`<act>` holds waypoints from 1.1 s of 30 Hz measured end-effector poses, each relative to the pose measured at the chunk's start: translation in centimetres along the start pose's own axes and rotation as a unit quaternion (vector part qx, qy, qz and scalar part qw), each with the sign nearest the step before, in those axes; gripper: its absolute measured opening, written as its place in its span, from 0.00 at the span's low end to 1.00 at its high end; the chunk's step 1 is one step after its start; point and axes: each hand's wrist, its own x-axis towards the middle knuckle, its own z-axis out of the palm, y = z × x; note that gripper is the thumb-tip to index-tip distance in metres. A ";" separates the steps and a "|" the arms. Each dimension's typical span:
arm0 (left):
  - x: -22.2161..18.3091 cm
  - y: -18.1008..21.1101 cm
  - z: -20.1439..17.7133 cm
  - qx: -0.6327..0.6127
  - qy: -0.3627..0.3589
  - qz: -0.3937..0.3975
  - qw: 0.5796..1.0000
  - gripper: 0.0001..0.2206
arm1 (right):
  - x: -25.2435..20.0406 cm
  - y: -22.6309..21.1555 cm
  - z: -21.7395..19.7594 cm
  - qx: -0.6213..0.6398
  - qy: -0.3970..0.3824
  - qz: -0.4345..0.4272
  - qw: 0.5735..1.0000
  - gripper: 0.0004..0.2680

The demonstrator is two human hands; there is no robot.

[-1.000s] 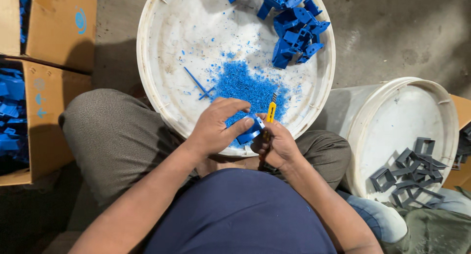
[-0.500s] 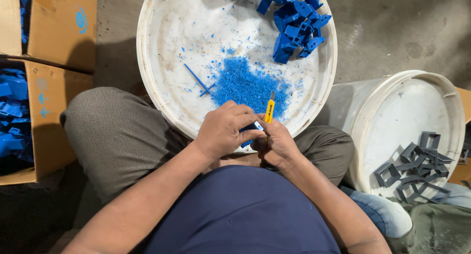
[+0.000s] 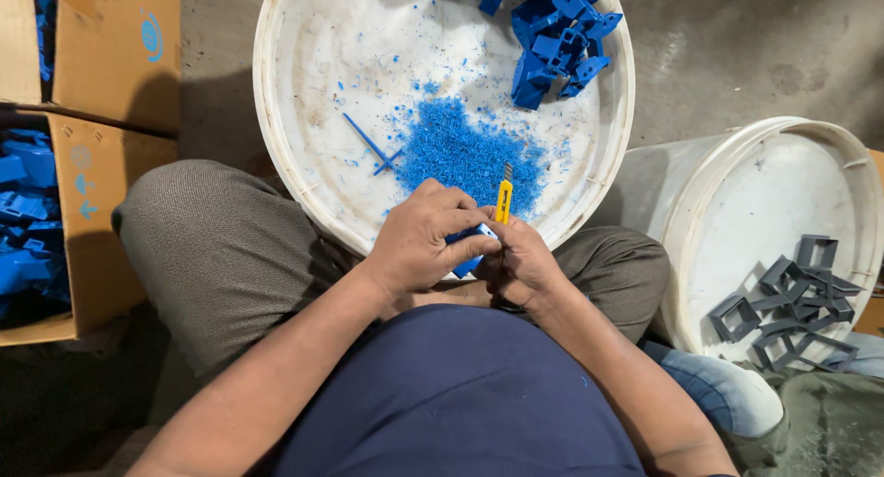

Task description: The person uses a small tool to scrape and clean blue plastic parts, removing excess material and placing the finished items into a cardboard box.

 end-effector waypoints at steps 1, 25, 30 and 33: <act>-0.2 -0.1 0.0 -0.014 -0.006 -0.016 1.000 0.14 | -0.1 0.2 -0.2 -0.011 0.008 -0.002 1.000 0.06; 0.4 -2.6 -1.0 -0.069 0.056 -0.093 0.992 0.11 | -4.7 -4.8 5.3 -0.709 0.073 -0.284 0.641 0.11; 0.2 -2.2 -0.9 -0.055 0.052 -0.102 0.992 0.11 | -4.5 -4.6 6.0 -0.751 0.079 -0.281 0.591 0.09; 0.1 -2.1 -1.0 -0.044 0.052 -0.100 0.993 0.11 | -4.4 -4.6 6.0 -0.757 0.078 -0.282 0.585 0.09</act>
